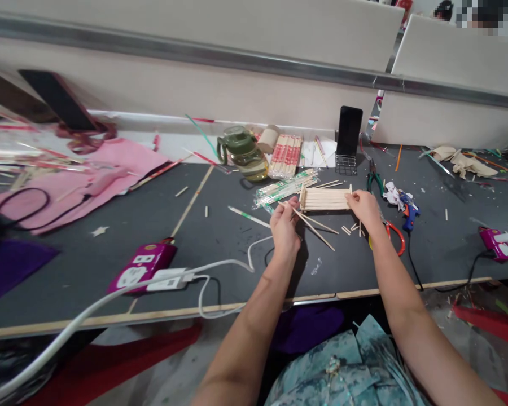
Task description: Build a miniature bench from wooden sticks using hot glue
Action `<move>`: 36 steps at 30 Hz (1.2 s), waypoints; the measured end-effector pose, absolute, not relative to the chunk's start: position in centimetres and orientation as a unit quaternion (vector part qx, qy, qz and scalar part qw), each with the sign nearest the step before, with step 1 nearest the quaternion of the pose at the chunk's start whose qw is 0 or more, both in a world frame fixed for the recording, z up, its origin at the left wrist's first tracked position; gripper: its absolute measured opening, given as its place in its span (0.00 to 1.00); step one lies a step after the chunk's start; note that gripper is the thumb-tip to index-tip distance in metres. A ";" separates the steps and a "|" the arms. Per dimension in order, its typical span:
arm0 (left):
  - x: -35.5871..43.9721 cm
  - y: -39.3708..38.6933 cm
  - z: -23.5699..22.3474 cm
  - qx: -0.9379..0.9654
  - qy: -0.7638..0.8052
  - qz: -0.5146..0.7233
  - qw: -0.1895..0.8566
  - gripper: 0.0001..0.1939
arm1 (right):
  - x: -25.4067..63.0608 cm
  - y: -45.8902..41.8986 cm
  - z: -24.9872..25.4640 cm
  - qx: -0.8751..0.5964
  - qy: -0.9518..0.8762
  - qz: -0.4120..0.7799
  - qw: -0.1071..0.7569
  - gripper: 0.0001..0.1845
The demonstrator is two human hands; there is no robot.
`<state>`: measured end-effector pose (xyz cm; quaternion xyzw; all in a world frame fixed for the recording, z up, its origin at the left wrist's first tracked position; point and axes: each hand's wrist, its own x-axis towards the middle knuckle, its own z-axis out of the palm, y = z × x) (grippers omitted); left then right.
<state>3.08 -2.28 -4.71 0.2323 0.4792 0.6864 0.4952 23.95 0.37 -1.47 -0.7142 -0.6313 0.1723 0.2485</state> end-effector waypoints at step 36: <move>1.3 3.0 -5.4 0.397 0.514 0.590 0.479 0.26 | 25.8 -0.4 -3.8 -0.633 -0.492 0.354 0.481 0.17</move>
